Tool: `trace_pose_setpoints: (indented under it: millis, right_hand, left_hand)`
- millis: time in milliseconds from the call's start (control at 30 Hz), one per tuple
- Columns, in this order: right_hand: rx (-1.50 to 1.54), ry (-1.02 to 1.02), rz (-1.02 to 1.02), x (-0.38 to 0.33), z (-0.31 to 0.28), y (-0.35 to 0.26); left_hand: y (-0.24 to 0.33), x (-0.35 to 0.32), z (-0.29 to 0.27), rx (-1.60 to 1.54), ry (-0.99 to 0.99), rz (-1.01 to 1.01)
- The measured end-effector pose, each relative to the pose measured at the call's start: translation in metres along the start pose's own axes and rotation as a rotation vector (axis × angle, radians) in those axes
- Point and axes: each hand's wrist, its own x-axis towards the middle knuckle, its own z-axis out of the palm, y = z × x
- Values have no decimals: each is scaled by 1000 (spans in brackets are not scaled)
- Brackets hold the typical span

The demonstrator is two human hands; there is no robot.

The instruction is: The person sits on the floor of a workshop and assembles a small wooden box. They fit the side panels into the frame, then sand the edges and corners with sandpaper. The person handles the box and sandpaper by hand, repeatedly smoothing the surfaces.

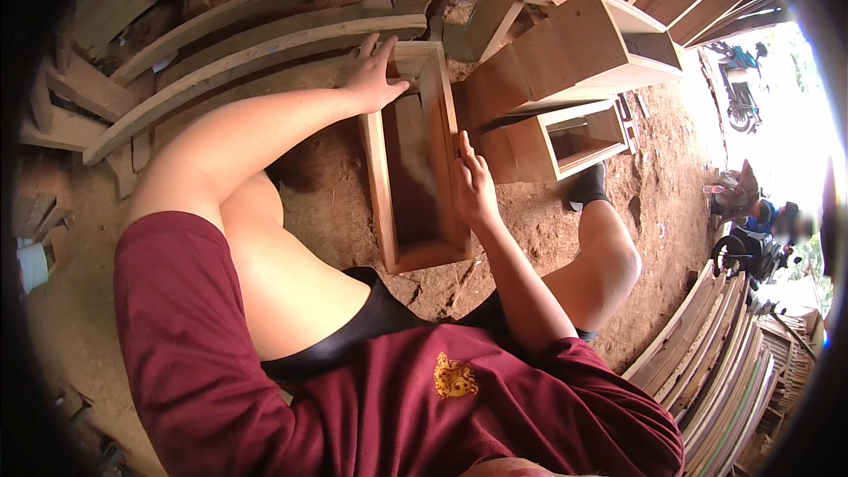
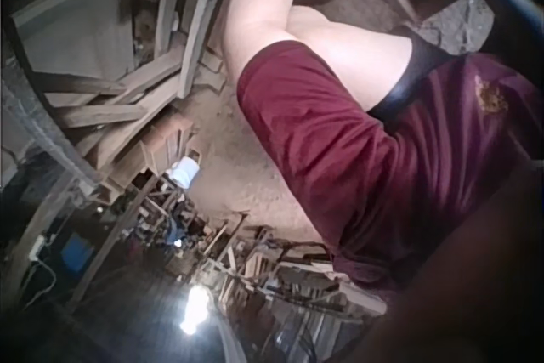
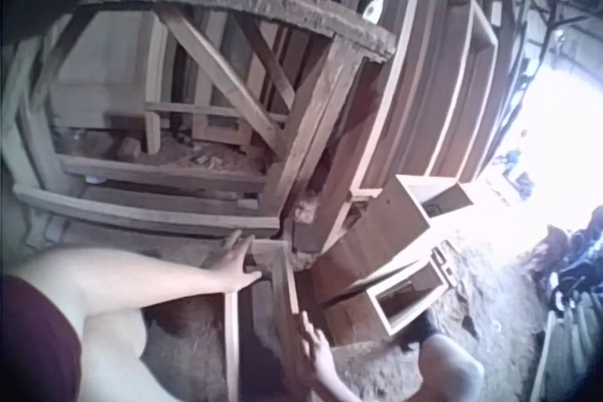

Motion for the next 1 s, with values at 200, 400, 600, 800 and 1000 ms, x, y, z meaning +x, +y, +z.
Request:
trace_pose_setpoints:
  millis: [200,400,600,800,1000]
  right_hand:
    - [282,-4,-49,4,11,23]
    - [156,24,-36,33,10,5]
    - [406,5,-87,114,23,0]
    - [578,-109,63,194,8,-33]
    - [625,-202,70,177,3,-31]
  left_hand:
    - [-2,6,10,-143,57,-54]
    - [2,7,20,-158,226,-58]
    - [2,6,20,-148,248,-64]
    - [1,8,18,-142,259,-62]
    - [1,6,21,-172,243,-103]
